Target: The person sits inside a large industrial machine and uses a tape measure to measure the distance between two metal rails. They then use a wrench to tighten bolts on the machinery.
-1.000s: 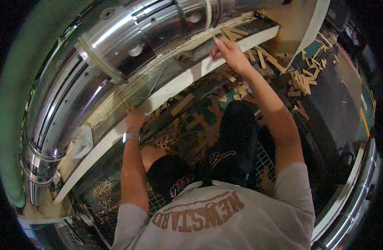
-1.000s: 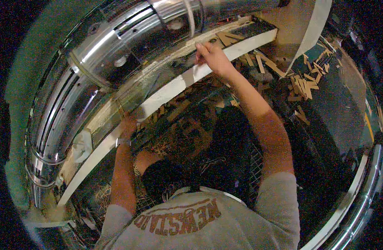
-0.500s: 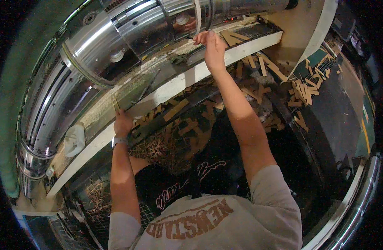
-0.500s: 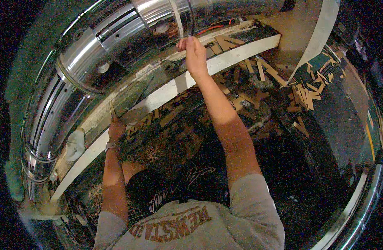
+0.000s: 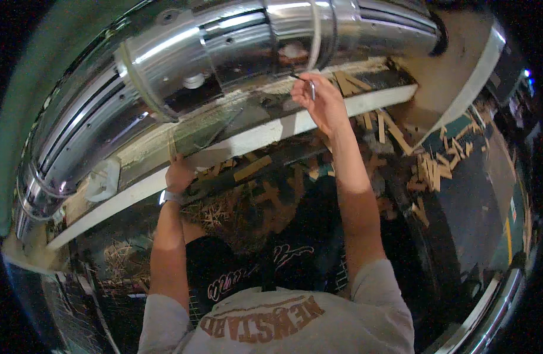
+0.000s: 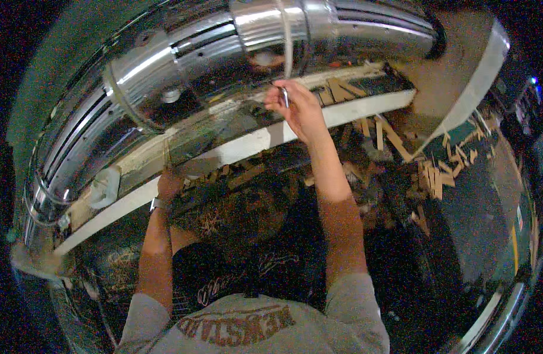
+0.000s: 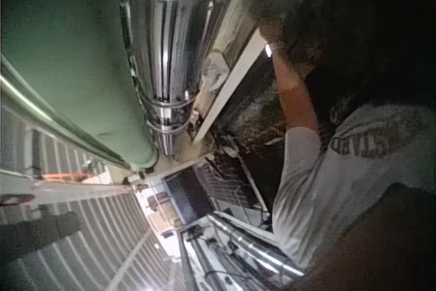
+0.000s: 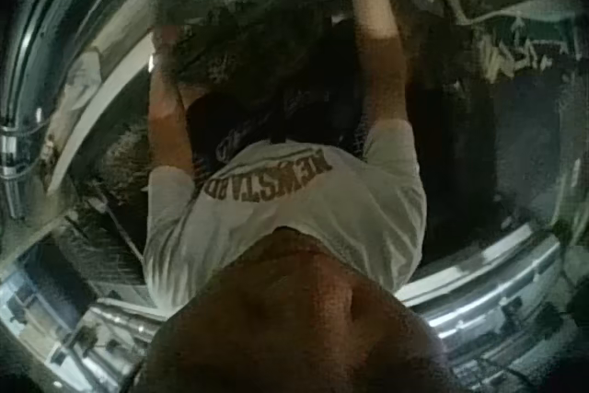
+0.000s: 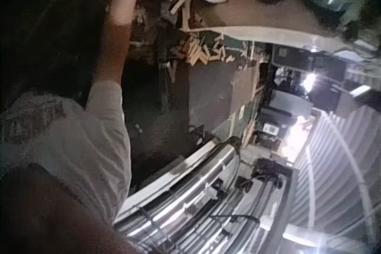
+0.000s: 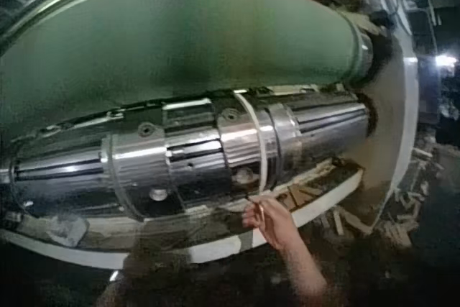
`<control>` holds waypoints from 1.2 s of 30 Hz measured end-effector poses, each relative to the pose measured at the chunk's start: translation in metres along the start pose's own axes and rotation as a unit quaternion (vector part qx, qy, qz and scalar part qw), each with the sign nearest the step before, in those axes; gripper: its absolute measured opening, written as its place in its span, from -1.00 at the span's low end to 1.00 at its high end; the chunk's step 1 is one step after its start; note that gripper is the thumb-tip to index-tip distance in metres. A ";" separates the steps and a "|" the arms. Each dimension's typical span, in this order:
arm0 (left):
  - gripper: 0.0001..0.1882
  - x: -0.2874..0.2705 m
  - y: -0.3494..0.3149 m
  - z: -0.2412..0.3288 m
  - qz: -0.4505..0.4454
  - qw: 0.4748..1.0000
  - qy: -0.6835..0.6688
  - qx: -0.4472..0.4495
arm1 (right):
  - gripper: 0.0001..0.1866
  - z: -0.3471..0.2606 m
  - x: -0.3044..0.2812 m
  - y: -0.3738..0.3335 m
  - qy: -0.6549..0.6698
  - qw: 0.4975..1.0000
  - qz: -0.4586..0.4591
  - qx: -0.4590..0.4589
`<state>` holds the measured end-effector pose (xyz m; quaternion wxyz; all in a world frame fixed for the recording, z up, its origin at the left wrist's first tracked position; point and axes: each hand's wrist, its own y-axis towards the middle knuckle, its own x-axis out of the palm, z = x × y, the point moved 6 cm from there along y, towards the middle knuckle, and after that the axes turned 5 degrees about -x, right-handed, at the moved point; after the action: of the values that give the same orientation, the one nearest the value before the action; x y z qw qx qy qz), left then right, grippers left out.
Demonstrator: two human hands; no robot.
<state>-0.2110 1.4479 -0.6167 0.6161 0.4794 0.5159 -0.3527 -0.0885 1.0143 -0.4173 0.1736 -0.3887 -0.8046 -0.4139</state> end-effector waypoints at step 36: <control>-0.64 -0.029 -0.014 0.048 -0.055 0.990 -0.084 -0.098 | -0.68 -0.035 0.031 0.007 -0.615 0.703 -0.351 0.068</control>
<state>-0.2166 1.3965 -0.5910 0.6807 0.3567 0.5202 -0.3726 -0.1042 1.0036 -0.3739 -0.4913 -0.2338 -0.8370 -0.0581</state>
